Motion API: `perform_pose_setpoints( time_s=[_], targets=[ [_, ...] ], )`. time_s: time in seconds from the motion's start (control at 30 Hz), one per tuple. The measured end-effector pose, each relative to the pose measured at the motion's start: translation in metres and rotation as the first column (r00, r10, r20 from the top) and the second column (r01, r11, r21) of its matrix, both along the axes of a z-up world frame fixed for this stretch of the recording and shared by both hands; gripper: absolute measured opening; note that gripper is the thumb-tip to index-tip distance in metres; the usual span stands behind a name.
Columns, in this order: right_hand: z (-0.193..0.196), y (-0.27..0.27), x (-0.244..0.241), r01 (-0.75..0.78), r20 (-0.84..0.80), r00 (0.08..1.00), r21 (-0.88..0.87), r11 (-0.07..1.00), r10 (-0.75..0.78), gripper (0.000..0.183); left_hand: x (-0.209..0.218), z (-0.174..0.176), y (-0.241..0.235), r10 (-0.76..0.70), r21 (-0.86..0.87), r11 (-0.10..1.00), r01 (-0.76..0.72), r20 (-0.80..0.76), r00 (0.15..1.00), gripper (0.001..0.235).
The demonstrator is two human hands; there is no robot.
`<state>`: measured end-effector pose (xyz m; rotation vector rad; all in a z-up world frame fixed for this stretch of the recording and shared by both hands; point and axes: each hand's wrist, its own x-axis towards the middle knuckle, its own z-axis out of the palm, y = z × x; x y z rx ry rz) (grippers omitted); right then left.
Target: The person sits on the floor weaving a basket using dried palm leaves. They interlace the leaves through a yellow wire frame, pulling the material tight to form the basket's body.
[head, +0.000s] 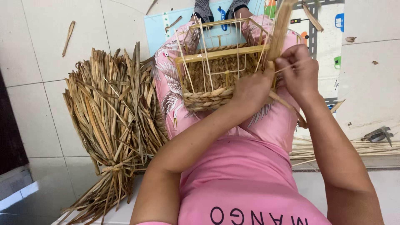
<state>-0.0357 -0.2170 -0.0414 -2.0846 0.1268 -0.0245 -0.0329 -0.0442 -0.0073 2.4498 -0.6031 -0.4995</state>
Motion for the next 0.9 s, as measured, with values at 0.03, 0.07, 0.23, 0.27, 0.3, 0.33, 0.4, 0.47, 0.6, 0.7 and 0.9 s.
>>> perform_pose_setpoints(
  time_s=[0.03, 0.07, 0.23, 0.27, 0.3, 0.33, 0.4, 0.47, 0.6, 0.7, 0.9],
  targets=[
    [-0.005, -0.005, 0.003, 0.067, -0.086, 0.995, 0.18, 0.981, -0.052, 0.007, 0.005, 0.003, -0.006, -0.019, 0.063, 0.998, 0.023, -0.05, 0.999, 0.049],
    [-0.009, -0.013, 0.002, 0.032, -0.084, 0.996, 0.259, 0.965, -0.01, 0.004, 0.009, 0.005, -0.011, -0.035, 0.124, 0.991, 0.048, -0.102, 0.994, 0.049],
    [-0.022, -0.028, -0.001, -0.133, -0.122, 0.98, 0.167, 0.977, 0.155, 0.012, 0.024, 0.007, -0.011, -0.144, 0.121, 0.979, 0.167, -0.179, 0.973, 0.034],
    [-0.023, -0.026, -0.003, -0.126, -0.121, 0.984, 0.053, 0.991, 0.131, 0.011, 0.024, 0.007, -0.01, -0.148, 0.119, 0.978, 0.174, -0.201, 0.968, 0.031],
    [-0.023, -0.023, -0.002, -0.123, -0.111, 0.987, -0.059, 0.991, 0.116, 0.01, 0.025, 0.008, -0.009, -0.149, 0.116, 0.978, 0.173, -0.187, 0.971, 0.034],
    [-0.023, -0.02, -0.001, -0.116, -0.1, 0.99, -0.171, 0.978, 0.1, 0.011, 0.024, 0.009, -0.009, -0.15, 0.112, 0.979, 0.171, -0.174, 0.973, 0.038],
    [-0.024, -0.02, -0.002, -0.087, -0.098, 0.994, -0.346, 0.934, 0.056, 0.011, 0.02, 0.006, -0.006, -0.118, 0.073, 0.989, 0.13, -0.15, 0.982, 0.036],
    [-0.025, -0.026, -0.01, -0.072, -0.156, 0.988, -0.452, 0.889, 0.001, 0.014, 0.014, 0.001, -0.006, -0.064, -0.013, 0.998, 0.063, -0.132, 0.989, 0.027],
    [-0.017, -0.045, -0.023, -0.002, -0.318, 0.942, -0.33, 0.944, -0.109, 0.023, 0.009, -0.01, -0.01, -0.047, -0.023, 0.999, 0.045, -0.083, 0.995, 0.019],
    [-0.022, -0.034, -0.027, -0.05, -0.377, 0.917, -0.427, 0.903, -0.127, 0.028, 0.006, -0.011, -0.01, -0.047, -0.007, 0.999, 0.046, -0.099, 0.994, 0.015],
    [-0.01, -0.027, -0.022, -0.269, -0.495, 0.866, -0.575, 0.773, -0.067, 0.025, 0.005, -0.004, -0.007, -0.051, 0.005, 0.999, 0.051, -0.081, 0.995, 0.024]
  ],
)
